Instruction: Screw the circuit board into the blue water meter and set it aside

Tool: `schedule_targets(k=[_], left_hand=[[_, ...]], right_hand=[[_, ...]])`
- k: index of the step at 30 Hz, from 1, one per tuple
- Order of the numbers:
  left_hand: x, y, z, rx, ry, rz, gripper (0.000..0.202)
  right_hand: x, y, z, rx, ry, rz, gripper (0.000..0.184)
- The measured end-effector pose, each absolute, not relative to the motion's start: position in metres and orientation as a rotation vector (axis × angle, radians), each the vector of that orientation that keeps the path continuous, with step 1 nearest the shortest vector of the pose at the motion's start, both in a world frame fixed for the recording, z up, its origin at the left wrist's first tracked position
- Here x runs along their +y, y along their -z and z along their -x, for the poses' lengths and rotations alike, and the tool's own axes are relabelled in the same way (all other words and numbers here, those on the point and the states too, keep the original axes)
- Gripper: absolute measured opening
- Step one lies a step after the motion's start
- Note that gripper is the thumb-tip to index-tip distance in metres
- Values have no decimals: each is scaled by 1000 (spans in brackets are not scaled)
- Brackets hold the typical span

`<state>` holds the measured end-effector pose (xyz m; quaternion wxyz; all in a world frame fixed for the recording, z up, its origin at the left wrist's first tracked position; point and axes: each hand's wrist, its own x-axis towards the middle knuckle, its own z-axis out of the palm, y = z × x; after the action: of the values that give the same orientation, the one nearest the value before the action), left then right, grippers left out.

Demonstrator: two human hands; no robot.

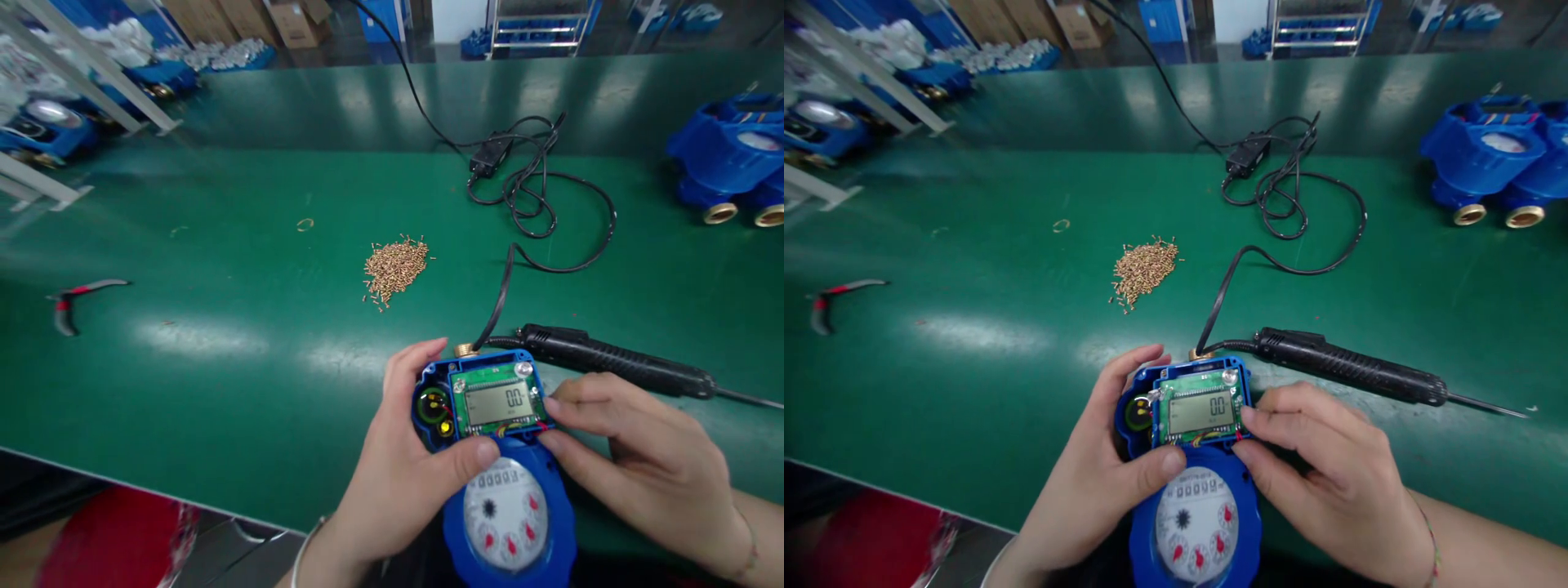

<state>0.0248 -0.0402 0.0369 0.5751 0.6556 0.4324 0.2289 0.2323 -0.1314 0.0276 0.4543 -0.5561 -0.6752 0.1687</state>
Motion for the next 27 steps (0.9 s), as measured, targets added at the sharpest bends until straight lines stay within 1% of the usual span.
schedule_targets(k=[4, 8, 10, 13, 18, 20, 23, 27], left_hand=[[-45, -44, -33, 1078, -654, -1804, 72], [-48, -44, -38, 1063, -700, -1969, 52], [-49, -44, -41, 1078, -699, -2011, 47], [-48, -47, -45, 1124, -714, -2063, 50], [-40, -51, -43, 1139, -692, -2065, 75], [-36, -53, -40, 1113, -650, -2107, 81], [-30, -57, -37, 1067, -560, -2214, 80], [-28, -62, -36, 1033, -458, -2303, 73]], right_hand=[[-132, -36, -231, -1809, -260, 1428, 11], [-131, -38, -235, -1917, -212, 1434, 8], [-130, -36, -240, -1911, -221, 1413, 4], [-127, -30, -249, -1917, -256, 1360, 3], [-125, -19, -264, -1978, -369, 1205, 27], [-125, -15, -265, -1958, -422, 1174, 33], [-125, -9, -262, -1903, -478, 1151, 33], [-125, -7, -255, -1895, -495, 1130, 29]])
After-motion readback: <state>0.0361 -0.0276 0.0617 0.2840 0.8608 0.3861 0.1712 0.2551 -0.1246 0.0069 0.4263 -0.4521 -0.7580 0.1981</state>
